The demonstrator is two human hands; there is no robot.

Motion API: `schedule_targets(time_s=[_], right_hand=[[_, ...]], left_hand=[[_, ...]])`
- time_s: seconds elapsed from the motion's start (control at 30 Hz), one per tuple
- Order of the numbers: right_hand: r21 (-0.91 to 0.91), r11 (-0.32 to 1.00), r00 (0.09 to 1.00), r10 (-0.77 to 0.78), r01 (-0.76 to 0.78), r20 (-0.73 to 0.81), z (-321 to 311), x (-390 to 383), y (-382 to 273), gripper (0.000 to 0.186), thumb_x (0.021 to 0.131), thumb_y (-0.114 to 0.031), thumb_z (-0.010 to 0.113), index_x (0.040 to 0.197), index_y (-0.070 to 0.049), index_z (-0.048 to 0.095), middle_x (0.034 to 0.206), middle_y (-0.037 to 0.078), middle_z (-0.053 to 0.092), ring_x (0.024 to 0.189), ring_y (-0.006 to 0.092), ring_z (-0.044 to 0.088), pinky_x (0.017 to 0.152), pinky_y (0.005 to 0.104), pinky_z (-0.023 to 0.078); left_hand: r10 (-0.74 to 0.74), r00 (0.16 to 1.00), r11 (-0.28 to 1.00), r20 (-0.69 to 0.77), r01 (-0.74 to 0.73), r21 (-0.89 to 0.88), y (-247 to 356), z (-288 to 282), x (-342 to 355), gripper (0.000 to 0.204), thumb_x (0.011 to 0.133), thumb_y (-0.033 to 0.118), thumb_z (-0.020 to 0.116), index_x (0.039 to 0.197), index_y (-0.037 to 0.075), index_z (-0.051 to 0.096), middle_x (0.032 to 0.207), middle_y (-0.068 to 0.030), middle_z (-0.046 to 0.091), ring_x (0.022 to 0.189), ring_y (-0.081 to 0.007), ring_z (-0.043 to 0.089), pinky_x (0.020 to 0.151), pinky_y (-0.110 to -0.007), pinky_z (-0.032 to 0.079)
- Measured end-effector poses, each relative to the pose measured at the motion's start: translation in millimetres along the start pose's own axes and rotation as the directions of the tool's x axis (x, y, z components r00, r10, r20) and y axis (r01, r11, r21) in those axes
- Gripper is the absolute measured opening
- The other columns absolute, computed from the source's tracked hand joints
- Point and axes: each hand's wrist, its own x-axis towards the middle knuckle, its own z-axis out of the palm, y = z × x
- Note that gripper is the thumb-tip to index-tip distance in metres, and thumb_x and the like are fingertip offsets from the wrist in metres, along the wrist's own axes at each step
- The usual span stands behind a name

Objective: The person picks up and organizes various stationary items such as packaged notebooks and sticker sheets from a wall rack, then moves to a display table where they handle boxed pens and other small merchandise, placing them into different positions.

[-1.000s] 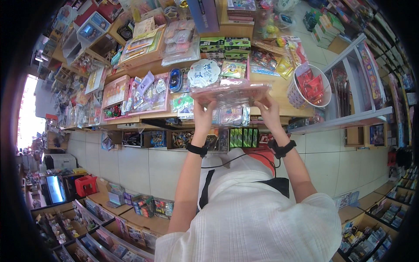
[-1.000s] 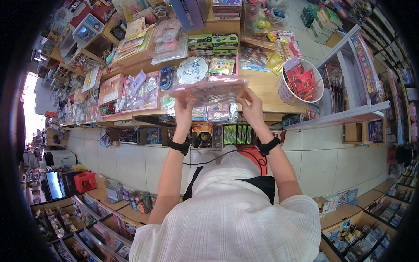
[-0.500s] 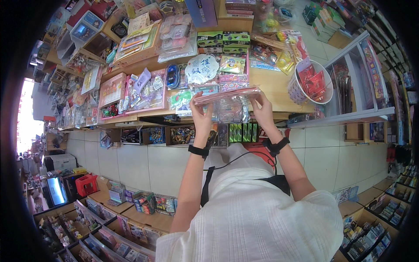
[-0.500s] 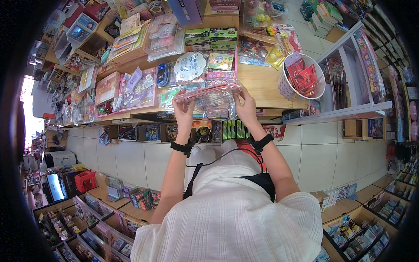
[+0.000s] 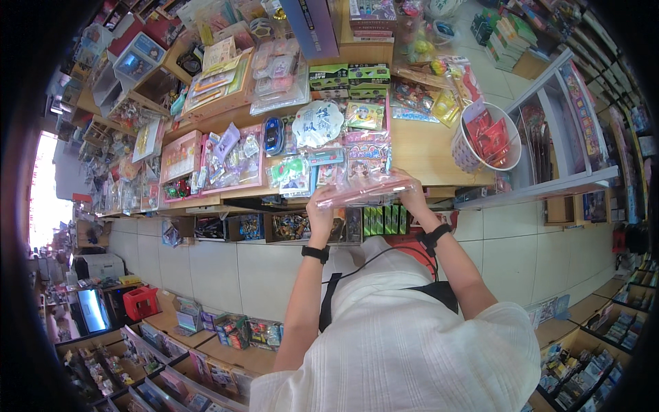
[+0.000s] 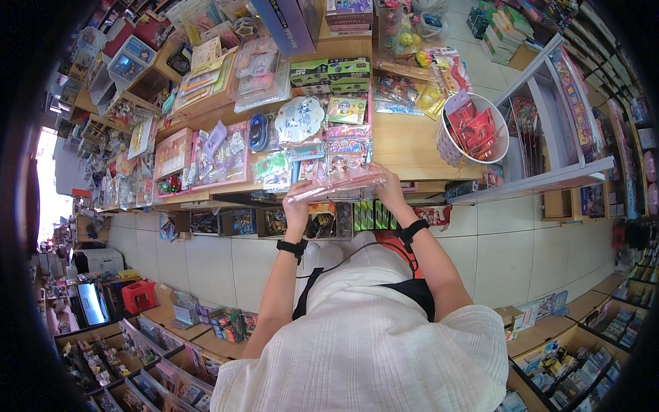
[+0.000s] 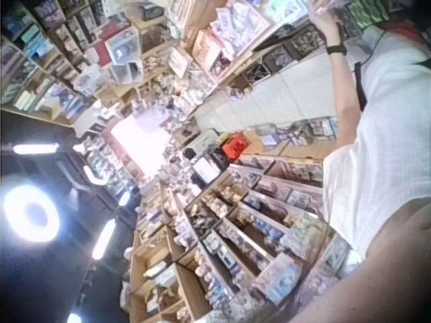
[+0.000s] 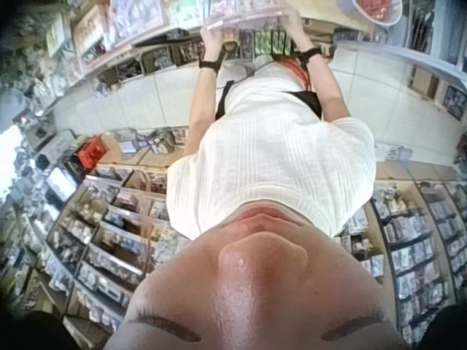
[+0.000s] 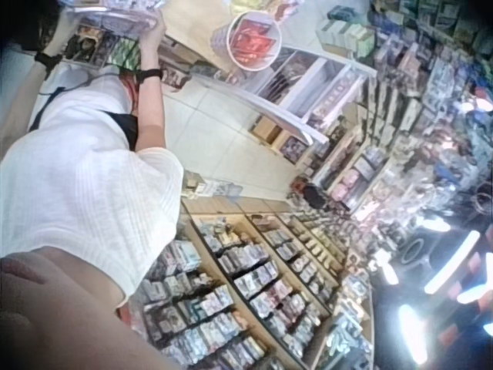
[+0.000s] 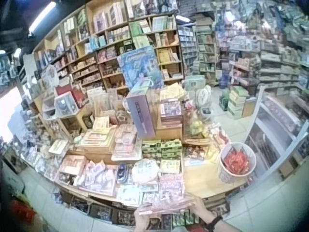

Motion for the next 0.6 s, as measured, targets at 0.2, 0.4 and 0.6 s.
schedule_targets(time_s=[0.2,0.4,0.6], right_hand=[[-0.098,0.995,0.999,0.023,-0.018,0.047,-21.4,8.9,-39.3,0.026,0.074,0.007,0.048,0.096,0.003,0.060,0.099,0.013,0.062,0.093,0.0209,0.059,0.082,0.0268,0.044],[0.427,0.856,0.938,0.167,-0.291,0.304,-62.1,9.3,-36.0,0.034,0.077,-0.002,0.057,0.110,0.003,0.052,0.112,0.011,0.054,0.099,0.0129,0.051,0.088,0.0261,0.041],[0.380,0.827,0.892,0.286,-0.414,0.349,-64.4,-5.8,-53.9,0.047,0.079,-0.007,0.059,0.122,0.004,0.044,0.112,0.012,0.053,0.102,0.0158,0.052,0.092,0.0275,0.041]], left_hand=[[0.119,0.992,0.988,0.032,-0.121,0.094,39.7,-3.3,2.2,0.021,0.075,-0.005,0.051,0.092,-0.002,0.062,0.094,-0.0100,0.062,0.084,-0.0161,0.059,0.075,-0.025,0.045],[0.105,0.953,0.993,0.284,-0.116,0.023,96.3,1.2,26.4,0.027,0.066,-0.008,0.063,0.092,-0.002,0.062,0.093,-0.0094,0.063,0.087,-0.0158,0.059,0.080,-0.026,0.045],[0.170,0.936,0.985,0.308,-0.169,-0.030,109.4,15.5,25.2,0.022,0.069,-0.010,0.057,0.088,0.000,0.064,0.088,-0.0105,0.065,0.080,-0.0161,0.062,0.074,-0.026,0.048]])
